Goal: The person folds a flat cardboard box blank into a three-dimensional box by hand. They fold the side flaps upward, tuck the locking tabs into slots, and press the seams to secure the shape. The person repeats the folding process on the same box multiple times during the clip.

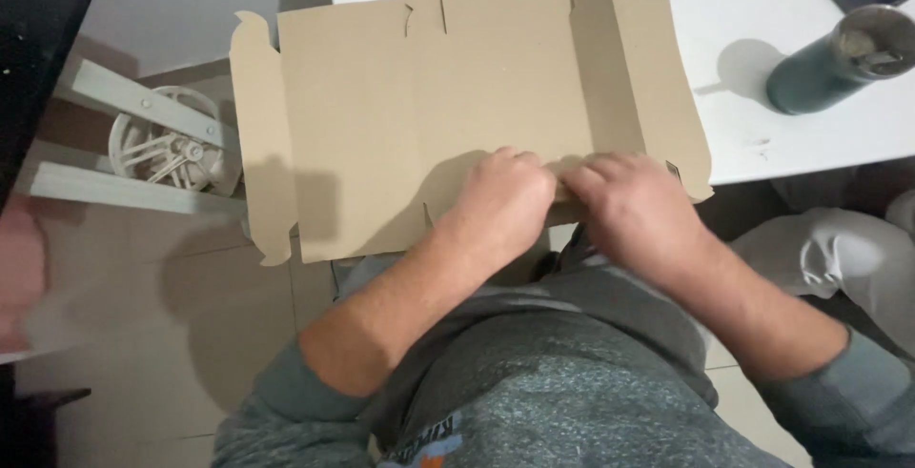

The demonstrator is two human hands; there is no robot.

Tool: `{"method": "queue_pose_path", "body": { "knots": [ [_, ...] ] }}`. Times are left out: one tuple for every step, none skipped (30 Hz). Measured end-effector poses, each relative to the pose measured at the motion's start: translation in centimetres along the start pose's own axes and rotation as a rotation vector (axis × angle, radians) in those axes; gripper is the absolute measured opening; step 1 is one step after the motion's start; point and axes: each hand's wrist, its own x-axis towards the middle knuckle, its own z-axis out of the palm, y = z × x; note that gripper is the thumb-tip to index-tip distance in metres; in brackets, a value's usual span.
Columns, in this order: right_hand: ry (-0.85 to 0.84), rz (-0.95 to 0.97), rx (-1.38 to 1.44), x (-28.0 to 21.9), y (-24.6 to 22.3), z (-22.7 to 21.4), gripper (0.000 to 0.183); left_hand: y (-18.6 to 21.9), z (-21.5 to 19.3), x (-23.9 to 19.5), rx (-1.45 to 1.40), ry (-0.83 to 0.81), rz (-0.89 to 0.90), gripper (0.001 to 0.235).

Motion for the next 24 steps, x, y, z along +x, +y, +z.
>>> {"method": "queue_pose_path", "body": {
  "knots": [
    [-0.003, -0.004, -0.004, 0.5, 0.5, -0.2, 0.038, -0.5, -1.0, 0.2, -0.002, 0.005, -0.003, 0.011],
    [-0.028, 0.072, 0.051, 1.0, 0.9, -0.2, 0.028, -1.0, -2.0, -0.1, 0.031, -0.122, -0.073, 0.011],
    [-0.053, 0.148, 0.105, 1.5, 1.3, -0.1, 0.018, -1.5, -2.9, -0.2, 0.063, -0.25, -0.143, 0.013],
    [-0.057, 0.149, 0.109, 2.1, 1.6, 0.0, 0.018, -2.1, -3.6, 0.2, 0.061, -0.255, -0.146, 0.013],
    [-0.132, 0.237, 0.13, 2.7, 1.9, 0.2, 0.017, -2.5, -4.4, 0.6, -0.042, -0.327, -0.274, 0.012],
    [-0.213, 0.32, 0.15, 3.3, 2.2, 0.3, 0.017, -3.0, -5.1, 0.9, -0.148, -0.397, -0.408, 0.022],
    [-0.222, 0.315, 0.152, 3.9, 1.8, 0.2, 0.017, -2.6, -5.7, 1.4, -0.152, -0.4, -0.417, 0.022],
    [-0.251, 0.34, 0.102, 4.7, 1.5, 0.1, 0.032, -2.4, -6.5, 2.3, -0.121, -0.43, -0.461, 0.032],
    [-0.278, 0.366, 0.052, 5.5, 1.3, -0.1, 0.046, -2.2, -7.3, 3.1, -0.091, -0.46, -0.504, 0.042],
    [-0.283, 0.365, 0.053, 5.7, 1.9, 0.0, 0.046, -2.8, -7.4, 3.1, -0.094, -0.462, -0.507, 0.042],
    [-0.333, 0.398, -0.001, 5.9, 2.7, 0.1, 0.056, -3.4, -7.5, 3.1, -0.08, -0.496, -0.529, 0.045],
    [-0.389, 0.439, -0.049, 5.8, 3.4, 0.3, 0.066, -3.9, -7.4, 3.1, -0.067, -0.542, -0.546, 0.05],
    [-0.4, 0.446, -0.042, 5.5, 3.7, 0.2, 0.066, -4.3, -7.7, 2.9, -0.071, -0.555, -0.545, 0.05],
    [-0.419, 0.465, -0.05, 5.7, 4.2, 0.0, 0.071, -4.8, -8.2, 3.0, 0.023, -0.581, -0.534, 0.065],
    [-0.439, 0.485, -0.059, 5.7, 4.7, -0.4, 0.076, -5.2, -8.8, 3.0, 0.118, -0.605, -0.523, 0.081],
    [-0.437, 0.484, -0.057, 6.0, 4.3, -0.5, 0.076, -5.3, -8.3, 3.1, 0.12, -0.606, -0.523, 0.081],
    [-0.443, 0.499, -0.085, 6.2, 3.9, -0.7, 0.079, -5.3, -7.8, 3.1, 0.115, -0.523, -0.493, 0.09],
    [-0.452, 0.513, -0.11, 6.3, 3.5, -0.9, 0.082, -5.3, -7.3, 3.0, 0.109, -0.443, -0.464, 0.098],
    [-0.454, 0.512, -0.106, 6.5, 3.4, -0.8, 0.082, -4.5, -6.6, 3.8, 0.111, -0.447, -0.466, 0.098],
    [-0.452, 0.502, -0.111, 6.6, 3.4, -0.8, 0.082, -3.8, -6.0, 4.8, 0.092, -0.446, -0.467, 0.101],
    [-0.451, 0.492, -0.115, 6.8, 3.4, -0.8, 0.082, -3.1, -5.4, 5.8, 0.073, -0.445, -0.467, 0.103],
    [-0.456, 0.5, -0.112, 6.7, 4.3, -0.1, 0.082, -2.2, -5.3, 6.6, 0.07, -0.452, -0.463, 0.103],
    [-0.436, 0.403, -0.094, 6.5, 5.2, 0.5, 0.077, -1.3, -5.3, 7.4, 0.042, -0.475, -0.446, 0.104],
    [-0.408, 0.303, -0.078, 6.4, 6.1, 1.1, 0.072, -0.5, -5.3, 8.2, 0.017, -0.492, -0.43, 0.106]
  ]
}}
